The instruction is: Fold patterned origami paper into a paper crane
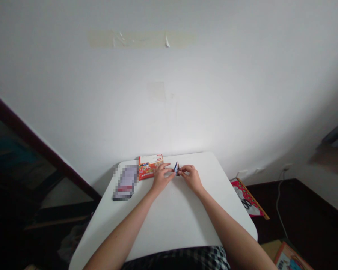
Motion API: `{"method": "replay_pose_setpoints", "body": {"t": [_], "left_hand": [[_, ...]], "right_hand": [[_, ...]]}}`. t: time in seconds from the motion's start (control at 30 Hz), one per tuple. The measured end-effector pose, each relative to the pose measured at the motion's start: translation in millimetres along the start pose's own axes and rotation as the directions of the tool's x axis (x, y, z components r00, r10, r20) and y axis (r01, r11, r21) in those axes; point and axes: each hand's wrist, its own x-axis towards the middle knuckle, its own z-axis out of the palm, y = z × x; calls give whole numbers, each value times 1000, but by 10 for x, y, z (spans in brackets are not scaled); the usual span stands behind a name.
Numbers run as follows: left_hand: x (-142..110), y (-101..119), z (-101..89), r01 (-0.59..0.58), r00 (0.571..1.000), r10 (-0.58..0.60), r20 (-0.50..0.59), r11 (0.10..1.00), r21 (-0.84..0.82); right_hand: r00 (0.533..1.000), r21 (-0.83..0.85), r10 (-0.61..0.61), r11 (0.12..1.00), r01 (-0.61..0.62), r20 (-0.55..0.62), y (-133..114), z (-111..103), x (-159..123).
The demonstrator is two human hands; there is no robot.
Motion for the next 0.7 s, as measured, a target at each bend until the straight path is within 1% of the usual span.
{"method": "replay_pose_setpoints", "body": {"t": [0.17,0.33,0.5,0.7], "left_hand": [[8,-2,-10,-5,1000,5,-3,1000,-18],[17,14,-31,13,1000,-13,0,999,-32],[15,29,-50,1,1000,-1,3,1000,-31],[16,23,-48,-17,1000,17,5,1000,-25]], "right_hand": [[999,13,-21,1000,21,39,-7,-11,-5],[999,0,-21,1000,21,40,-14,-14,-13],[999,-6,16,1000,-16,49,-16,-16,-9],[998,-64,10,998,-5,69,-52,-27,3]]}}
